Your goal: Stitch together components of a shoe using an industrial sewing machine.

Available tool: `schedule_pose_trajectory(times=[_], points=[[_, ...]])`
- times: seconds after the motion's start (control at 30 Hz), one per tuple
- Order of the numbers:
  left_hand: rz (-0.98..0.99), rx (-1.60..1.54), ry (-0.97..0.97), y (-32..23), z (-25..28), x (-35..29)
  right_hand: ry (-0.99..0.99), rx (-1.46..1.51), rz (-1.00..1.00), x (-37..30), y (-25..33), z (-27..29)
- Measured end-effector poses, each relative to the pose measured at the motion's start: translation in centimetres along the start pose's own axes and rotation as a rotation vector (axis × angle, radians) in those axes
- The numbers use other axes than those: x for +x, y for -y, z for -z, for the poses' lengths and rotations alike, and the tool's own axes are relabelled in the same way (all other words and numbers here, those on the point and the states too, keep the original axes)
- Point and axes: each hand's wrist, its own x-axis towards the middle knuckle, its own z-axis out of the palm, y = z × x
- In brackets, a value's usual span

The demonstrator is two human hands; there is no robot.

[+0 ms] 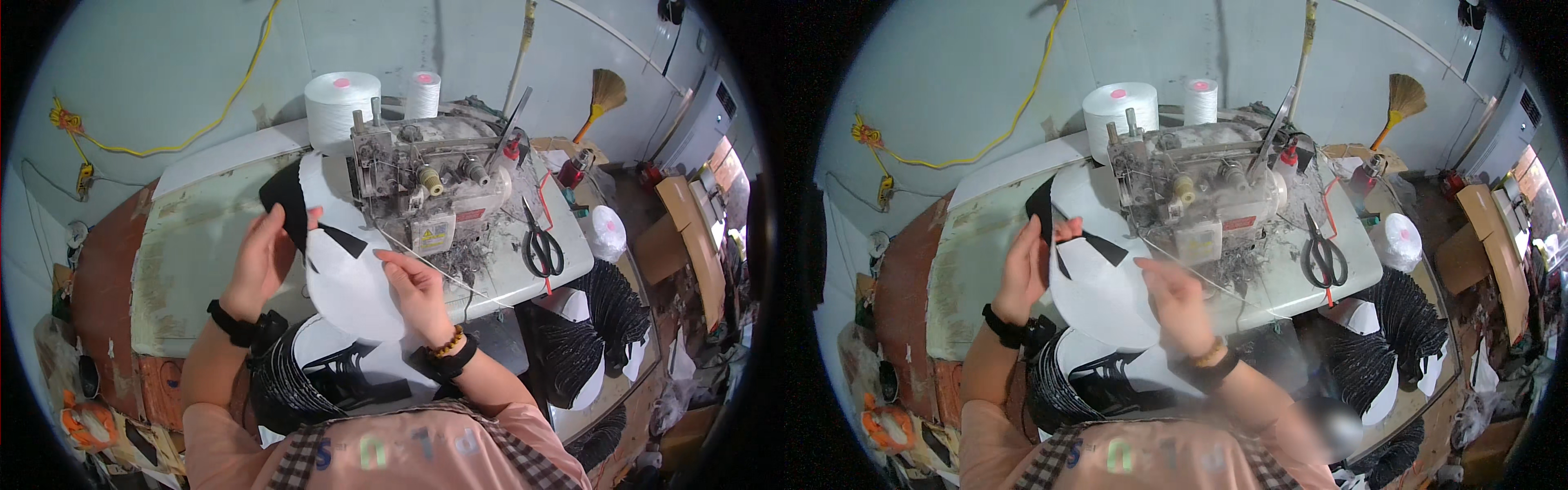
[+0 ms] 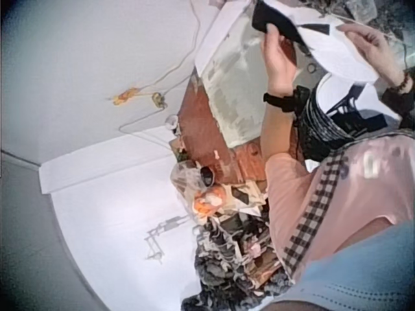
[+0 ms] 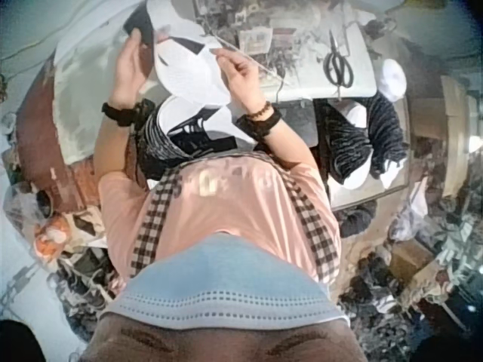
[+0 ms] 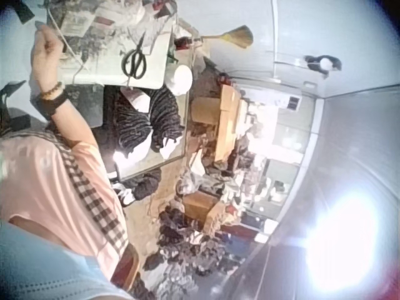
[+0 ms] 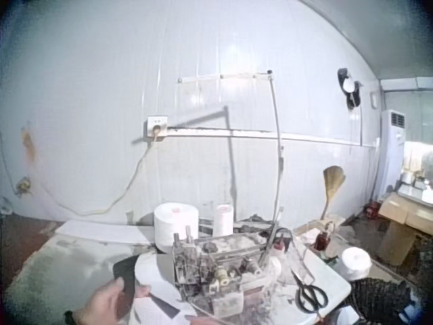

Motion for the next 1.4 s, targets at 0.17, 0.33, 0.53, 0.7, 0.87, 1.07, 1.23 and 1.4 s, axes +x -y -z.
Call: schedule_pose_trajectory(times=[0.17, 0.33, 0.53, 0.7, 0.87, 1.07, 1.23, 1.4], points=[[-0.059, -0.137, -0.044, -0.8, 2.3, 2.5, 0.089, -0.017, 0.053, 0.1, -0.4, -0.7], [-0.080, -0.181, -0.112, -1.4, 4.8, 2.7, 0.150, 0.081, -0.055, 0.5, -0.5, -1.3], [0.009, -0.221, -0.239, -2.9, 7.2, -1.4, 0.201, 0.056, -0.057, 1.4, -0.6, -1.3], [0.160, -0.110, -0.423, -1.9, 5.2, -9.0, 0.231, 0.094, -0.078, 1.5, -0.7, -0.9], [0.176, 0.232, -0.250, -1.0, 1.2, -13.2, 0.245, 0.093, -0.042, 0.9, -0.1, -0.3], [0.129, 0.724, -0.034, -1.5, -2.0, -12.0, 0.232, -0.138, 0.119, -1.1, 1.0, 0.0], [0.279, 0.901, 0.035, -2.5, -3.0, -9.0, 0.260, -0.471, 0.289, -2.1, 1.9, 0.5], [0.084, 1.062, 0.167, -2.4, -3.3, -6.7, 0.231, -0.591, 0.374, -2.6, 2.7, 0.5]])
